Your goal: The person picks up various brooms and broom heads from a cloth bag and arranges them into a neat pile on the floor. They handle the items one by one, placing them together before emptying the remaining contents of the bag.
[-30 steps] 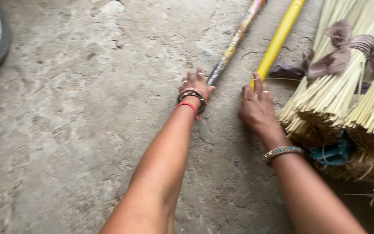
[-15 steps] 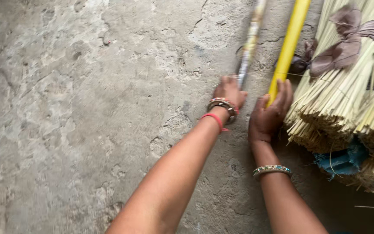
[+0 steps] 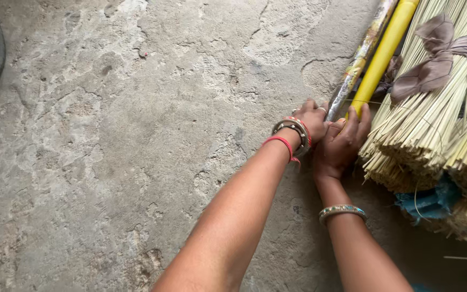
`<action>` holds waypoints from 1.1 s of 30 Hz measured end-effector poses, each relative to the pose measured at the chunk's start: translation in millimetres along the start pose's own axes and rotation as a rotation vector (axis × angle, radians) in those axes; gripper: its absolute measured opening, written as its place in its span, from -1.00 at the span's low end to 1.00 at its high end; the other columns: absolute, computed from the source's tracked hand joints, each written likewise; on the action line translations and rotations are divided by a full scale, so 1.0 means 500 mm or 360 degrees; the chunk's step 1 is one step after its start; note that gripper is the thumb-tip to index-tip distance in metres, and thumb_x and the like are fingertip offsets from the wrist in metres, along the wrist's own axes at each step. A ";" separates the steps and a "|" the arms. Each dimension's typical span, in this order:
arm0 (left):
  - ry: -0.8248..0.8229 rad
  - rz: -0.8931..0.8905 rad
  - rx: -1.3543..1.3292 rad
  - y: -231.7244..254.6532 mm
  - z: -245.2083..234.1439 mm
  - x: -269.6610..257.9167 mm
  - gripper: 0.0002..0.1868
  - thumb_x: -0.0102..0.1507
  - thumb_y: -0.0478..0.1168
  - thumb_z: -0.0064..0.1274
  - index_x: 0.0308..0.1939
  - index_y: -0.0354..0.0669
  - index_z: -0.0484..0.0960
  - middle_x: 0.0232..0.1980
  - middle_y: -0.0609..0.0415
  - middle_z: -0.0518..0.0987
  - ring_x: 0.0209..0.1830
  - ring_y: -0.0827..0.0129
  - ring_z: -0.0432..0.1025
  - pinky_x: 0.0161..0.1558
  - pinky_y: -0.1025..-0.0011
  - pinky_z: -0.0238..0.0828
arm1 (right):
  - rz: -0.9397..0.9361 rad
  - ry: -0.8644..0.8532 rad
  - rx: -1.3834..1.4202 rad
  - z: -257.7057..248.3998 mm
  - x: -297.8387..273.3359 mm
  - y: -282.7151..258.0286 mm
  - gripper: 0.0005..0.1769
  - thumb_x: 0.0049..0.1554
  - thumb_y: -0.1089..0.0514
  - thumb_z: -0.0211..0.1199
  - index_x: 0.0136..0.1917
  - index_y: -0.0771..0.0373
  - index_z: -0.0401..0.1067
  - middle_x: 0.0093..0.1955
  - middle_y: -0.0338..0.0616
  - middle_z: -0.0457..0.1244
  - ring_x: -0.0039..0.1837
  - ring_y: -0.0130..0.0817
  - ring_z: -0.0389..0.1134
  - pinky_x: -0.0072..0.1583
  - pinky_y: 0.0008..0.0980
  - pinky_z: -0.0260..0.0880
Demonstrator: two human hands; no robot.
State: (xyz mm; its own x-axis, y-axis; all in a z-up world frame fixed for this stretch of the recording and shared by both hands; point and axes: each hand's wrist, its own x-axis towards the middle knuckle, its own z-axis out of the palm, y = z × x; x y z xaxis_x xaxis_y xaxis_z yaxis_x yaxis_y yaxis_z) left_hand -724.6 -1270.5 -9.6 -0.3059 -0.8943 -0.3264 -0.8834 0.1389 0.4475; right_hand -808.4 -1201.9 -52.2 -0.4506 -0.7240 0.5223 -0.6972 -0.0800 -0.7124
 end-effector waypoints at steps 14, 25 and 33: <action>0.0116 0.0074 -0.0231 -0.001 -0.034 -0.224 -0.49 0.29 -0.05 -0.05 0.35 0.21 0.49 0.37 -0.04 0.46 0.31 0.09 0.43 0.30 0.16 0.36 | 0.0343 -0.0041 0.0343 -0.003 -0.069 -0.030 -0.58 0.35 0.31 0.07 0.46 0.39 0.28 0.66 0.14 -0.03 0.68 0.05 -0.04 0.62 -0.06 -0.02; 0.0541 -0.0136 -0.0057 -0.096 -0.182 -0.479 -0.48 0.29 -0.13 -0.02 0.37 0.13 0.43 0.38 -0.01 0.36 0.33 0.09 0.37 0.32 0.17 0.31 | -0.0235 -0.0373 0.0222 -0.087 -0.077 -0.283 -0.66 0.19 0.39 0.16 0.23 0.26 0.45 0.41 0.06 0.12 0.53 -0.03 0.10 0.53 -0.08 0.10; 0.0756 -0.0287 0.0171 -0.315 -0.262 -0.771 -0.52 0.25 -0.19 0.04 0.28 0.11 0.48 0.30 0.02 0.38 0.28 0.13 0.39 0.28 0.19 0.34 | -0.0318 -0.1025 0.0420 -0.087 -0.102 -0.506 -0.73 0.26 0.30 0.15 0.17 0.23 0.57 0.19 0.02 0.34 0.20 -0.17 0.36 0.24 -0.25 0.40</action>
State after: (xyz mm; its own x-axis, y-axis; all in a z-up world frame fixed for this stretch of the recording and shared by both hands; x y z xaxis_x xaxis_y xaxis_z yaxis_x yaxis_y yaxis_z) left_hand -421.2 -1003.2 155.0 0.0274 -0.9990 0.0347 -0.9463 -0.0148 0.3229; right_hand -633.0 -1114.8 121.8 0.1460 -0.9317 0.3327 -0.5372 -0.3570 -0.7642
